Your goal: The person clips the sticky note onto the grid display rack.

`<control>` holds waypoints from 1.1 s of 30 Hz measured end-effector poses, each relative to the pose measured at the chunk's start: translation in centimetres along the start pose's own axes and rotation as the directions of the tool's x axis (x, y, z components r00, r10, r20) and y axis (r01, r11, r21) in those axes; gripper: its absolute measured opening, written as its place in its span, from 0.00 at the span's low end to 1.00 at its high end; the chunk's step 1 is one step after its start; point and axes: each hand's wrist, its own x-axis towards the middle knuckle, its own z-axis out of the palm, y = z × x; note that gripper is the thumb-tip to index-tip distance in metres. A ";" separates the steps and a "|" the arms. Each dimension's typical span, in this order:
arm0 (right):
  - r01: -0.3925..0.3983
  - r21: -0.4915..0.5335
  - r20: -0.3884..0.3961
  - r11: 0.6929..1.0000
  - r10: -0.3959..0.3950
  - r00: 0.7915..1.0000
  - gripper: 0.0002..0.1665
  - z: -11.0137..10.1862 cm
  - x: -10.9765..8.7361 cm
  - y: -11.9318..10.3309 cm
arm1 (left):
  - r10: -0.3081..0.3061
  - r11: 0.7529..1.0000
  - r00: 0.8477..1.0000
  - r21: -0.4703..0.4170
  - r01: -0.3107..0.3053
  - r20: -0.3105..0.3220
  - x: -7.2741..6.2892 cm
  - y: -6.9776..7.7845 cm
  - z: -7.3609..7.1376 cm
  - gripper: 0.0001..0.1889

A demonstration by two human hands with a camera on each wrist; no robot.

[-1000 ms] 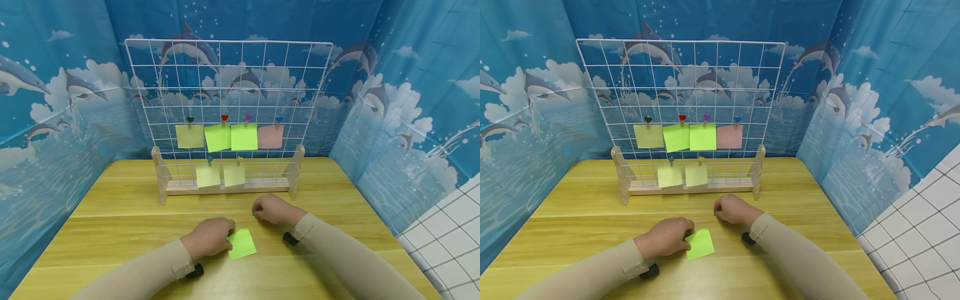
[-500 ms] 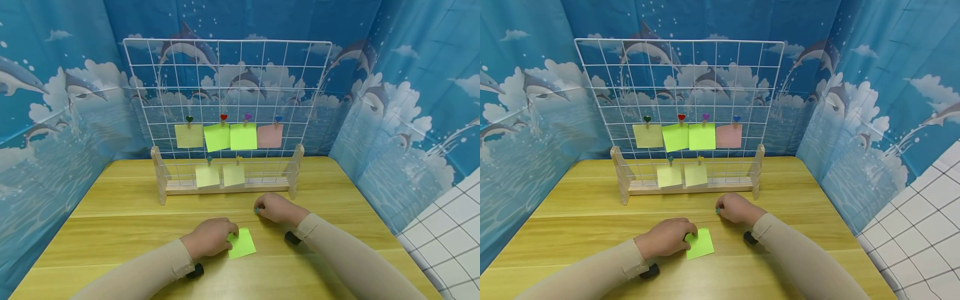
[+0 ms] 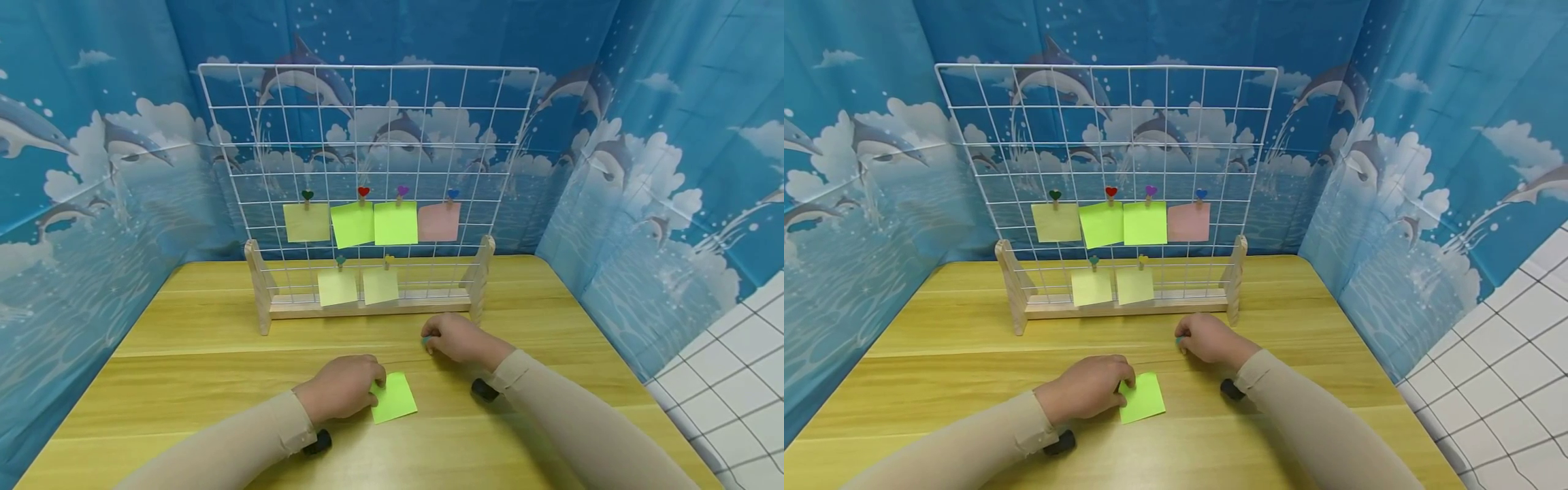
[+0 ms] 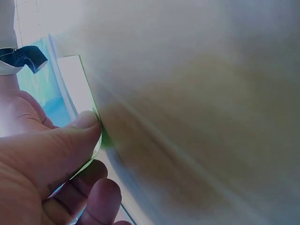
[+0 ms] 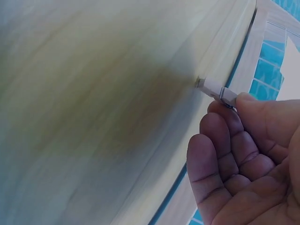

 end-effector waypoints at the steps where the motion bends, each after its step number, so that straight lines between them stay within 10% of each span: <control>1: -0.002 0.006 -0.003 1.000 0.002 1.000 0.07 0.0 0.0 0.1 | 0.003 1.000 1.000 0.002 -0.003 -0.002 0.0 0.0 0.0 0.10; 33: -0.018 0.119 0.016 0.993 0.016 1.000 0.04 -0.2 -0.9 1.4 | 0.003 0.994 0.987 -0.104 -0.020 -0.159 0.7 -0.9 -1.4 0.06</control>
